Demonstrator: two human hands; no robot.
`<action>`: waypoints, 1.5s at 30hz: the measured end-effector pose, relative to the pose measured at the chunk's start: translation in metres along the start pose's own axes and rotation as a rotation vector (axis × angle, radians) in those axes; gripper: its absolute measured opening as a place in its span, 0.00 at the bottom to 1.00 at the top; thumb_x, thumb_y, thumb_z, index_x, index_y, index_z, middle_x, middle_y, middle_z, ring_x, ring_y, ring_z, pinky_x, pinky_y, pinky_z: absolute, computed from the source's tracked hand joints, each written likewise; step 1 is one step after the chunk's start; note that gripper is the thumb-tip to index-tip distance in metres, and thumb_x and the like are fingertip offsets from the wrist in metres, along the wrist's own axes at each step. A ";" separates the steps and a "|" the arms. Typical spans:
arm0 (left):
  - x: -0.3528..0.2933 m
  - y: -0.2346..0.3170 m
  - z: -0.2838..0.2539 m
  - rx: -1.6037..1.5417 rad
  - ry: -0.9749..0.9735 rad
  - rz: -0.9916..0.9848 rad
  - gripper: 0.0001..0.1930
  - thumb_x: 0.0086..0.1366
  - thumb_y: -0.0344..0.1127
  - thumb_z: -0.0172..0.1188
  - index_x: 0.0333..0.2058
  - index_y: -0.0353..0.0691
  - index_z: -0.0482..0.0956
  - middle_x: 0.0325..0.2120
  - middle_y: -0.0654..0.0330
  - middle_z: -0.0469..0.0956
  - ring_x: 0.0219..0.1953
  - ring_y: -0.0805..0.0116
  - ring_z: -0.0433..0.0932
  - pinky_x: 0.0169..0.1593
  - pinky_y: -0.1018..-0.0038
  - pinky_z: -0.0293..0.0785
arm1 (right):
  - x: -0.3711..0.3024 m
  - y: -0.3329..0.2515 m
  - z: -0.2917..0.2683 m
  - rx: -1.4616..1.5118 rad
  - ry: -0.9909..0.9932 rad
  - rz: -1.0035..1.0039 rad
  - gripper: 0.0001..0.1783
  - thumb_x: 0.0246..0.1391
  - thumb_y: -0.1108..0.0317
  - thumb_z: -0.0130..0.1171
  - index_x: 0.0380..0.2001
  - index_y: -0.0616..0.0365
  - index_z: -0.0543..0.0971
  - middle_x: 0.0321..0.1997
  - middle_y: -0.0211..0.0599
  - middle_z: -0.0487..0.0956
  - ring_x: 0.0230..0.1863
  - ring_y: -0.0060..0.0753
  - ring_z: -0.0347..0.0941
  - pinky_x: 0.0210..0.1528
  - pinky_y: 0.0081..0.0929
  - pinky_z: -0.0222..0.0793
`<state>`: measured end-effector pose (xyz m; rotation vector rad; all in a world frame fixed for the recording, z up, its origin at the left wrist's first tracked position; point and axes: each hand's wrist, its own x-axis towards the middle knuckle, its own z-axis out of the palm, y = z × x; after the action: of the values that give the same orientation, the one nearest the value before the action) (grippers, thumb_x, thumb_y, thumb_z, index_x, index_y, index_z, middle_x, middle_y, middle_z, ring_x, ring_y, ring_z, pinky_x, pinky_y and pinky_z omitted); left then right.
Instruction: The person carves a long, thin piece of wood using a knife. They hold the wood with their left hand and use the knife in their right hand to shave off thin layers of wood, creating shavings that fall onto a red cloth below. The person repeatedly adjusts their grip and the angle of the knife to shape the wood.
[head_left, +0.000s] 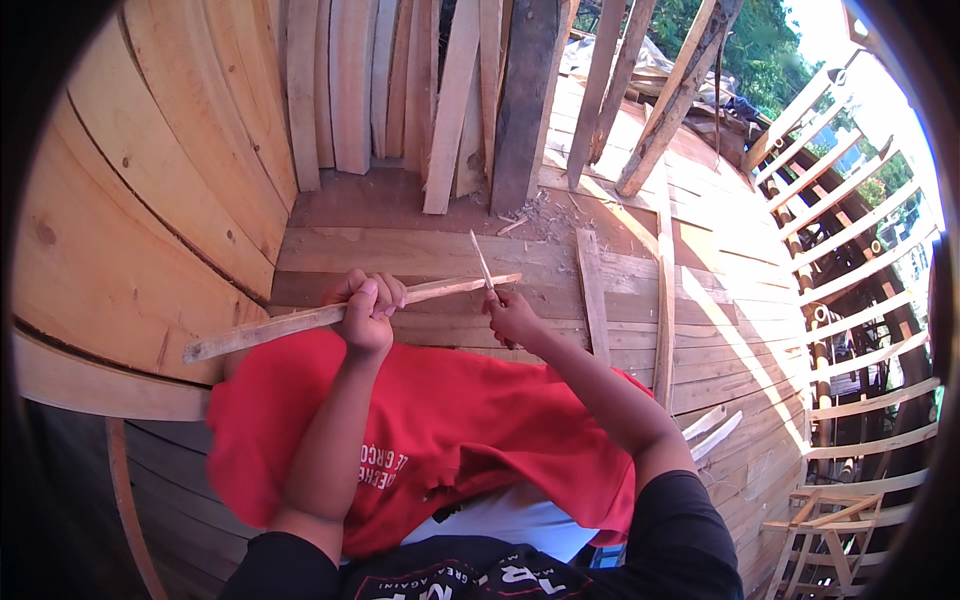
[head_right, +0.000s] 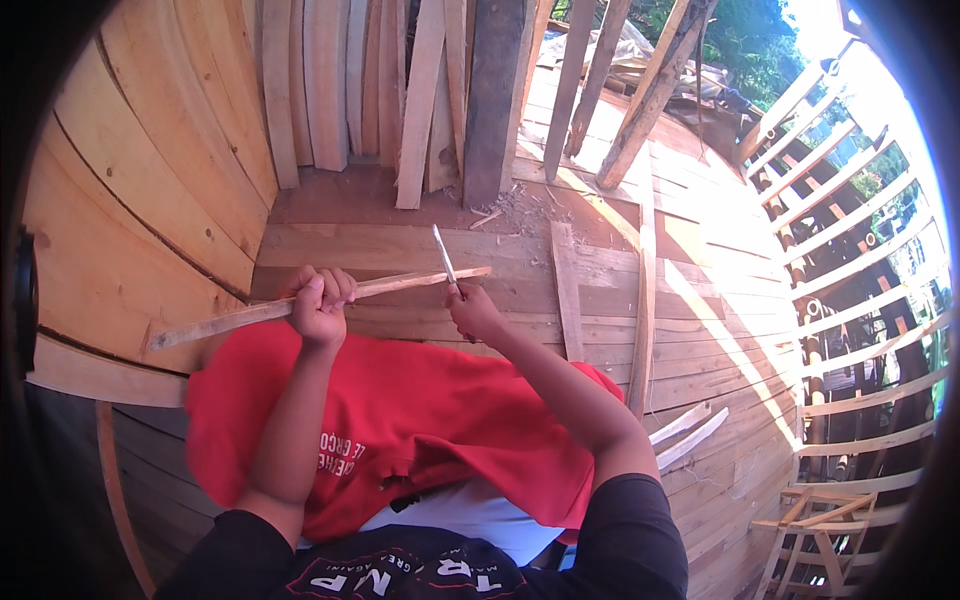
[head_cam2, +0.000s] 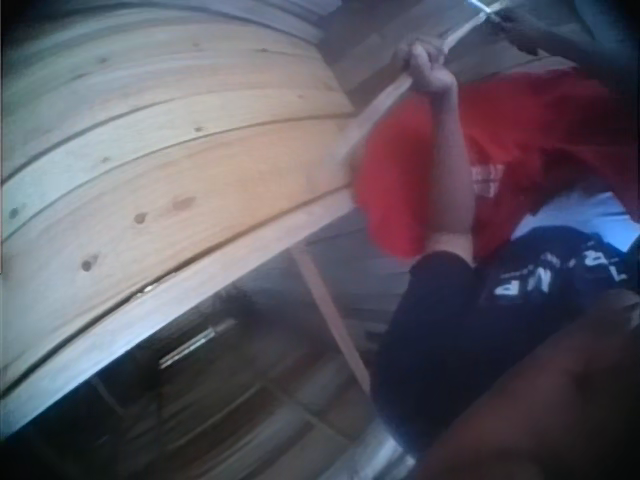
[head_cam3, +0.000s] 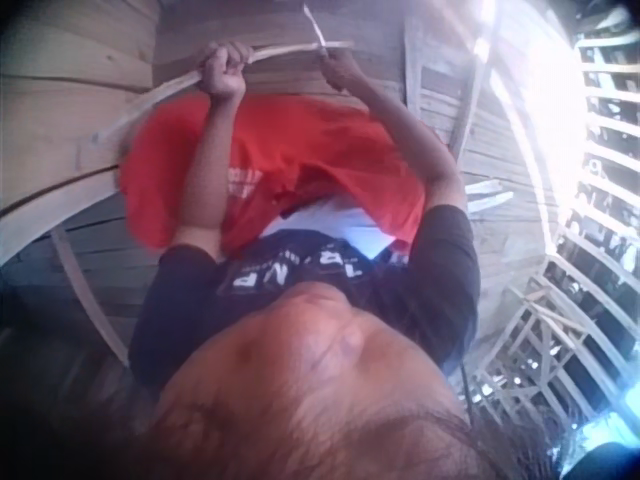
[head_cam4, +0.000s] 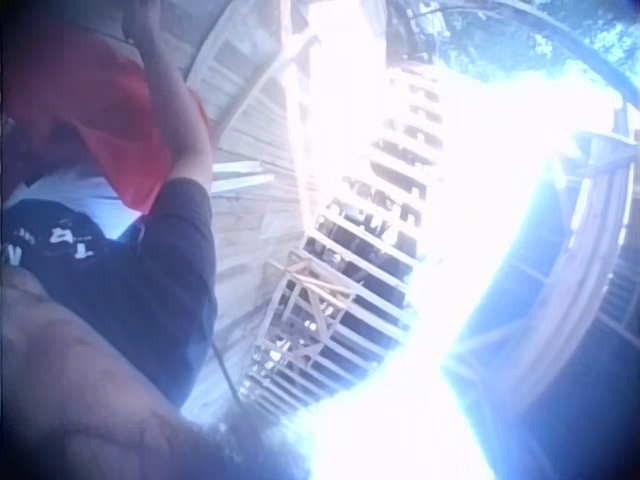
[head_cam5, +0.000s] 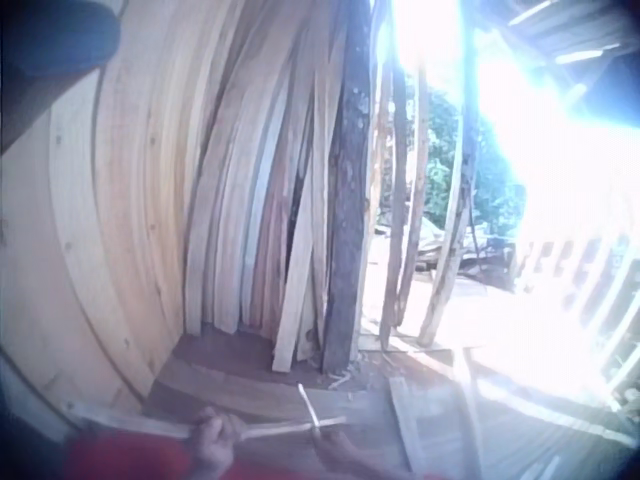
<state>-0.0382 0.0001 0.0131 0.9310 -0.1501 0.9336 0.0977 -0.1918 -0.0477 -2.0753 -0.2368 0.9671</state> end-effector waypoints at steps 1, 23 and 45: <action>0.000 0.000 0.003 0.000 0.026 -0.011 0.15 0.59 0.27 0.45 0.16 0.45 0.53 0.08 0.66 0.55 0.12 0.74 0.55 0.20 0.71 0.62 | -0.009 -0.014 -0.001 -0.030 0.014 -0.018 0.28 0.68 0.52 0.35 0.36 0.66 0.78 0.32 0.62 0.79 0.36 0.69 0.76 0.42 0.56 0.70; -0.015 -0.006 0.032 0.030 0.061 0.105 0.16 0.62 0.26 0.45 0.16 0.45 0.53 0.07 0.65 0.55 0.11 0.76 0.54 0.19 0.73 0.61 | 0.031 0.019 -0.008 -0.203 0.270 -0.095 0.25 0.60 0.57 0.37 0.34 0.72 0.74 0.32 0.69 0.76 0.33 0.65 0.76 0.34 0.53 0.72; -0.011 -0.011 0.039 0.083 0.322 0.046 0.15 0.64 0.28 0.44 0.18 0.44 0.54 0.09 0.66 0.55 0.13 0.73 0.58 0.23 0.70 0.64 | 0.088 0.078 -0.034 -0.194 0.387 -0.040 0.29 0.61 0.53 0.36 0.31 0.72 0.74 0.25 0.56 0.75 0.25 0.53 0.73 0.25 0.51 0.68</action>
<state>-0.0261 -0.0386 0.0251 0.8436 0.1430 1.1267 0.1701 -0.2220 -0.1422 -2.3761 -0.1733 0.5177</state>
